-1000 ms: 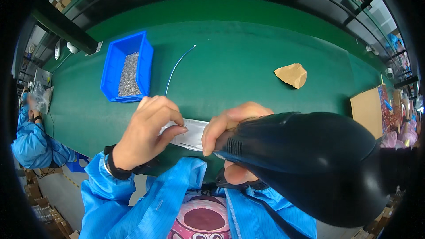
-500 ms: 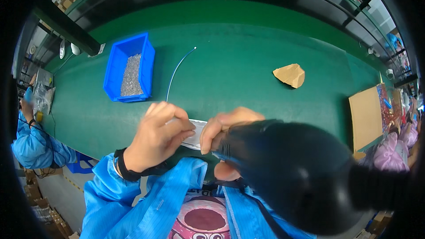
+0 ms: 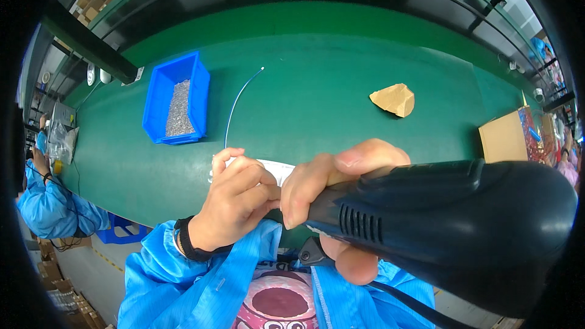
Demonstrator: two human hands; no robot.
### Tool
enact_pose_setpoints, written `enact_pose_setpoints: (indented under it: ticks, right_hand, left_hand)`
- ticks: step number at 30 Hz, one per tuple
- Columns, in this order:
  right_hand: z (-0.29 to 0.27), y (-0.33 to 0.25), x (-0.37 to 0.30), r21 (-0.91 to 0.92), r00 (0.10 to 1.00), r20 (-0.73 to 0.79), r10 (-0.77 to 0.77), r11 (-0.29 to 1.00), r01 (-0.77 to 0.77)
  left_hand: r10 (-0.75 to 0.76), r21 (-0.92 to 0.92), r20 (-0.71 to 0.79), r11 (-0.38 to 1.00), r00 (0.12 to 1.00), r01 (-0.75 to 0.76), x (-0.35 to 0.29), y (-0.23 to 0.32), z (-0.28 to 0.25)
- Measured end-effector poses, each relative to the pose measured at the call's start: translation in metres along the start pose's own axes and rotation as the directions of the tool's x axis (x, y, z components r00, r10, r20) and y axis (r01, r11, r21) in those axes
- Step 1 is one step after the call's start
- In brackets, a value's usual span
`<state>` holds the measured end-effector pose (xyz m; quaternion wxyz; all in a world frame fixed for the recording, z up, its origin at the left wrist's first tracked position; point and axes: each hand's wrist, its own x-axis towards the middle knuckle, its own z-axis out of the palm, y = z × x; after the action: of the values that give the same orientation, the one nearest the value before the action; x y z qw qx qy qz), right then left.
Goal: Assemble white plastic housings using an electric screwdriver and screws at a manufacturing workbench.
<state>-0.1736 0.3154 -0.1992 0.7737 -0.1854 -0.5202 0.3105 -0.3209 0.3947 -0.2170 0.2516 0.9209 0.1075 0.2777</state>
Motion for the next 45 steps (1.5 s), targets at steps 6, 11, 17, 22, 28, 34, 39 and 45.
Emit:
enact_pose_setpoints:
  ticks: [6,11,17,22,28,34,39,45]
  right_hand:
    - [-0.004,-0.005,-0.001,-0.013,1.000,0.028,-0.013,1.000,0.013]
    - [-0.006,-0.009,0.000,-0.028,0.998,0.058,-0.008,1.000,0.010]
    - [-0.005,-0.005,-0.003,-0.009,0.999,0.015,-0.028,1.000,0.028]
    - [-0.012,-0.007,-0.002,-0.026,0.997,0.072,0.010,1.000,-0.009]
    - [-0.014,-0.011,-0.005,-0.121,0.992,0.116,0.056,0.992,-0.042]
    - [-0.020,-0.011,-0.030,-0.189,0.996,-0.041,0.077,0.978,-0.083]
    - [-0.015,-0.006,-0.036,-0.234,0.984,-0.170,0.059,0.967,-0.098]
    - [-0.020,-0.001,-0.037,-0.238,0.990,-0.120,0.074,0.966,-0.101]
  left_hand:
    - [0.008,0.052,0.020,0.999,1.000,-0.009,0.004,0.005,0.003]
    - [0.016,0.070,0.032,0.997,0.999,-0.018,0.005,0.005,0.005]
    - [0.014,0.070,0.055,0.997,0.998,-0.018,0.005,0.006,0.006]
    - [0.044,0.147,0.054,0.988,0.998,-0.052,0.005,0.008,0.010]
    - [0.046,0.112,0.137,0.992,0.989,-0.062,0.001,0.009,0.010]
    - [-0.135,0.065,0.300,0.991,0.944,0.121,0.009,-0.010,-0.014]
    - [-0.114,0.117,0.372,0.990,0.921,0.076,0.004,-0.020,-0.010]
    - [-0.108,0.103,0.354,0.992,0.929,0.077,0.005,-0.021,-0.009]
